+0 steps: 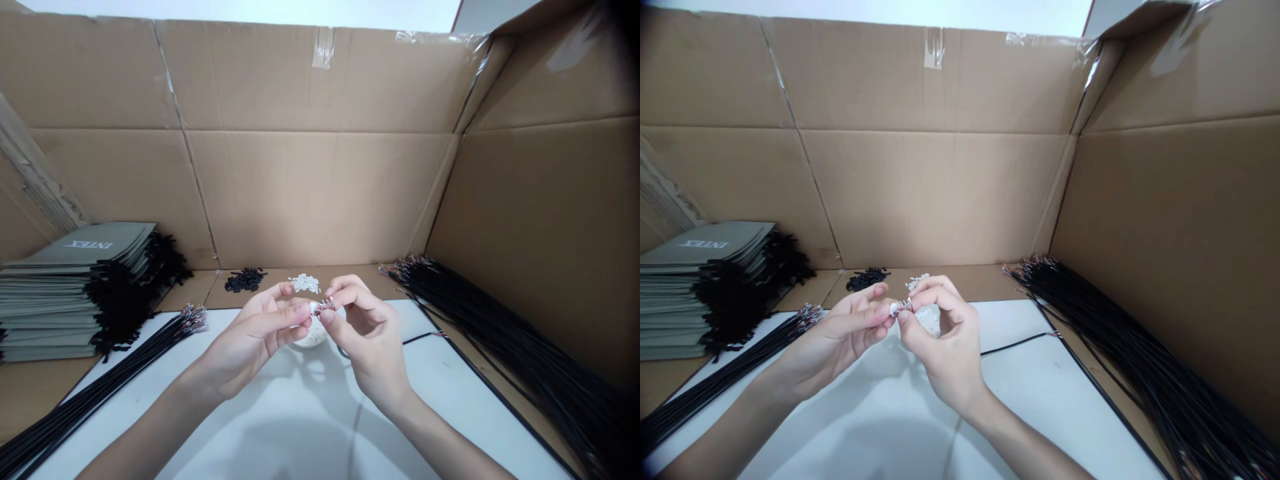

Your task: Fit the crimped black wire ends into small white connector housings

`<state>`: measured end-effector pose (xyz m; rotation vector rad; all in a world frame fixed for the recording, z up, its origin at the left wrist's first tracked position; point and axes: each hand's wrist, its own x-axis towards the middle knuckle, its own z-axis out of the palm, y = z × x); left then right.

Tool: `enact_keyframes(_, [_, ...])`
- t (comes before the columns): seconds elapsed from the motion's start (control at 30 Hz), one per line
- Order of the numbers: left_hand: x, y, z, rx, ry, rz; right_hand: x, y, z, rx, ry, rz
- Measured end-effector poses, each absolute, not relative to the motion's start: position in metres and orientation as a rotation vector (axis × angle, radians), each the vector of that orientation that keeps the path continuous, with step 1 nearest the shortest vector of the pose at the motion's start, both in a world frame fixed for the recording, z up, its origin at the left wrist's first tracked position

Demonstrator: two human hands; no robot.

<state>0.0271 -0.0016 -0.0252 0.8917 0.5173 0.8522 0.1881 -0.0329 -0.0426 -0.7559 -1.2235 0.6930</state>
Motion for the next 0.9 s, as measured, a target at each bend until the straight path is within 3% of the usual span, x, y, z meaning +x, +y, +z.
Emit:
enact_keyframes(0.47, [0.030,-0.005,-0.019,1.324,0.677,1.115,0.187,-0.032,-0.047,-0.787,-1.242,0.670])
enact_keyframes(0.9, [0.024,-0.005,-0.014,1.439,0.744,1.085,0.187,-0.034,-0.054,-0.791,-1.338,0.615])
